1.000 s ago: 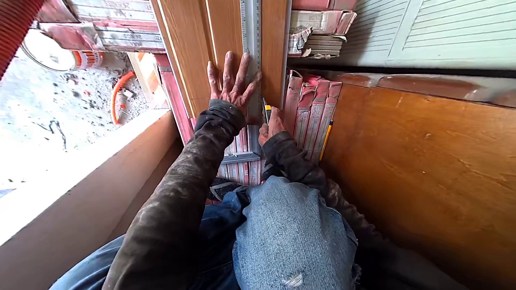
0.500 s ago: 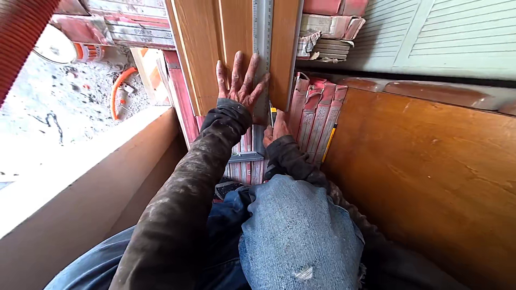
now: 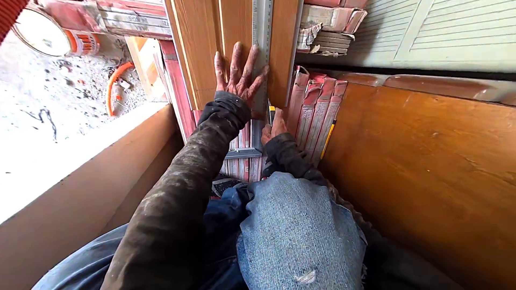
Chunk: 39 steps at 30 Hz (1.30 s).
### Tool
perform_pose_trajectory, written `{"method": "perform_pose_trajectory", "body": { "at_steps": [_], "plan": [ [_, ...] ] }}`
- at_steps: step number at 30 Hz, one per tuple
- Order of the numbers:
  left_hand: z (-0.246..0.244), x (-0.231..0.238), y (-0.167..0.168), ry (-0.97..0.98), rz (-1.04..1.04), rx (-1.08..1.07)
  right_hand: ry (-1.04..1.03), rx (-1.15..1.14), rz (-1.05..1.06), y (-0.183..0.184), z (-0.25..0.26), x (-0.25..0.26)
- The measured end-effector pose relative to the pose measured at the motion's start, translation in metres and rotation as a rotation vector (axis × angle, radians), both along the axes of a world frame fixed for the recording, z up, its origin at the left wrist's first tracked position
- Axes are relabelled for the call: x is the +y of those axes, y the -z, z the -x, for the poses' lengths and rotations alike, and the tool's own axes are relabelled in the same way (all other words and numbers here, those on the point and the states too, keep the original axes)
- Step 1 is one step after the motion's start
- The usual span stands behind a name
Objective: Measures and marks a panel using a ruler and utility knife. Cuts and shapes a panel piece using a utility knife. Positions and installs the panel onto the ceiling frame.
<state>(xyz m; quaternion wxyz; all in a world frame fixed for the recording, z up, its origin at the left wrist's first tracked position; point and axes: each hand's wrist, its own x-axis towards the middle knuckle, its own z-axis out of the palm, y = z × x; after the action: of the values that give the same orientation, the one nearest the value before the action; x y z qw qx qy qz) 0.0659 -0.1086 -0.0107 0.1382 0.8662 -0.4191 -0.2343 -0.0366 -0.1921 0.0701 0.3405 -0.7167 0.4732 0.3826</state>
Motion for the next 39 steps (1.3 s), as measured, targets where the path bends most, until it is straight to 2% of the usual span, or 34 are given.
{"method": "perform_pose_trajectory", "body": {
  "at_steps": [7,12,16,20,26,30,32,36,39],
  "plan": [
    [-0.001,-0.001,-0.002,0.009,-0.047,0.025,-0.034,-0.061,-0.001,0.005,0.016,0.003],
    [0.002,-0.001,0.001,0.012,-0.037,0.001,-0.031,-0.102,0.039,0.025,0.033,0.004],
    [-0.002,-0.001,0.0,0.011,-0.047,-0.002,-0.014,-0.058,-0.016,0.009,0.024,0.004],
    [-0.001,-0.002,-0.002,0.015,-0.062,0.013,-0.073,-0.062,0.079,0.028,0.04,0.008],
    [0.001,0.0,0.002,0.006,-0.038,-0.013,-0.037,-0.075,0.042,0.03,0.038,0.01],
    [0.001,-0.003,-0.006,0.033,-0.11,0.051,-0.017,-0.042,-0.013,0.012,0.031,0.007],
    [-0.003,-0.002,-0.004,0.022,-0.077,0.018,-0.035,-0.013,-0.028,0.002,0.025,0.006],
    [0.0,-0.001,-0.003,0.019,-0.092,0.041,-0.056,-0.042,0.022,0.02,0.044,0.009],
    [-0.004,-0.002,-0.004,0.031,-0.085,0.04,-0.043,-0.023,-0.029,0.007,0.029,0.008]
  ]
}}
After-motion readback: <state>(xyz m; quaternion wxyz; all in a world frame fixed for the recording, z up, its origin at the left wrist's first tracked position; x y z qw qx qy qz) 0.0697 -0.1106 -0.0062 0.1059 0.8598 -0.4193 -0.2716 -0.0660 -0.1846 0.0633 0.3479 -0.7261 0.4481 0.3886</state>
